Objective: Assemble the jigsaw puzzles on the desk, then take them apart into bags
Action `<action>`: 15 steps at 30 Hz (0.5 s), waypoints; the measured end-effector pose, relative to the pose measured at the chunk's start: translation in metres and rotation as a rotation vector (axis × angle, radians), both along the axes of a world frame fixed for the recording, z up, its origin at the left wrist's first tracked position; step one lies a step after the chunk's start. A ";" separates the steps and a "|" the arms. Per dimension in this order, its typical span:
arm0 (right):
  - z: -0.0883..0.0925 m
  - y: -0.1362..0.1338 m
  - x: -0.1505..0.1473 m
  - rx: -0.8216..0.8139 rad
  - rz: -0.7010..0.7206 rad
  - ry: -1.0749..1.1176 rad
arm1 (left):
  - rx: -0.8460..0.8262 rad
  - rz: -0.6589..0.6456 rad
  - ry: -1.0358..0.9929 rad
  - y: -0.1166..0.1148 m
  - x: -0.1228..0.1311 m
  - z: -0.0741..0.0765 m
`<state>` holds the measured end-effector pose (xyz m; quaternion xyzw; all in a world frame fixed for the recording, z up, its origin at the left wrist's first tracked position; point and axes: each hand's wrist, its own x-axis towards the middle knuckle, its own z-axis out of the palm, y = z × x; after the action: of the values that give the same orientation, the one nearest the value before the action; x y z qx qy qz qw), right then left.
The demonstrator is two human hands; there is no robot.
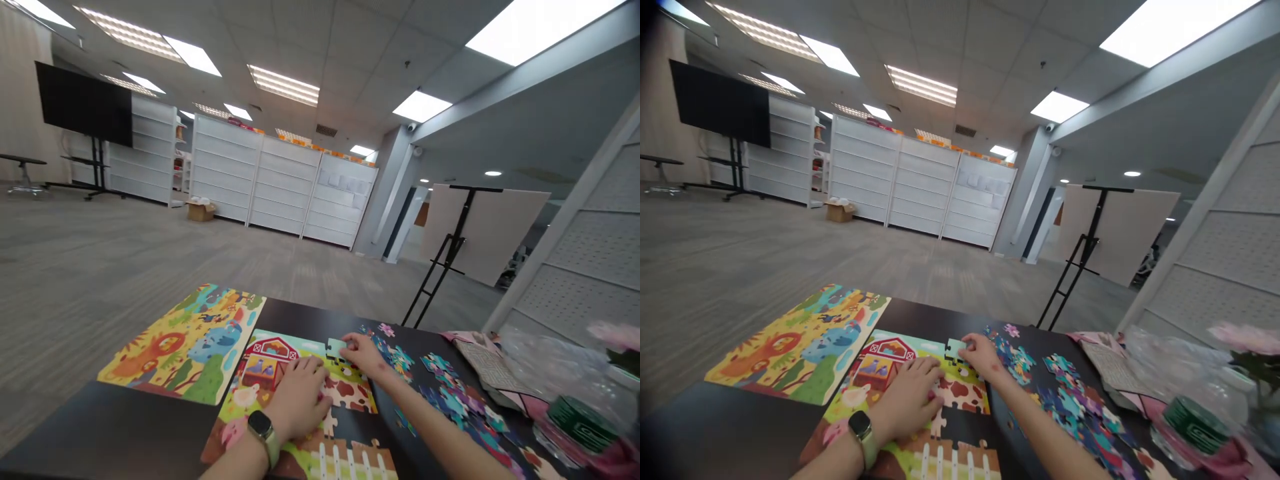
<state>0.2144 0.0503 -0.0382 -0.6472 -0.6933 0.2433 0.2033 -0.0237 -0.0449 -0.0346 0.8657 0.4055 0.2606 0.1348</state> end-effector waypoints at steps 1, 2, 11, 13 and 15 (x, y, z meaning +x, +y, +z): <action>0.000 0.002 0.001 -0.009 0.005 -0.028 | -0.001 0.001 0.000 0.000 0.000 0.000; 0.000 0.004 0.002 -0.020 0.014 -0.054 | -0.001 0.001 0.001 0.000 0.000 0.001; 0.013 0.008 0.002 -0.080 0.136 -0.142 | -0.020 0.008 0.022 -0.002 0.001 0.004; 0.015 0.004 0.000 -0.070 0.156 -0.150 | -0.025 0.011 0.029 -0.001 0.001 0.004; 0.017 0.001 -0.003 -0.051 0.163 -0.169 | -0.023 0.014 0.034 -0.001 0.001 0.004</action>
<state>0.2111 0.0509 -0.0216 -0.6118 -0.7519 0.2210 0.1071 -0.0222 -0.0459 -0.0308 0.8656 0.4167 0.2422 0.1361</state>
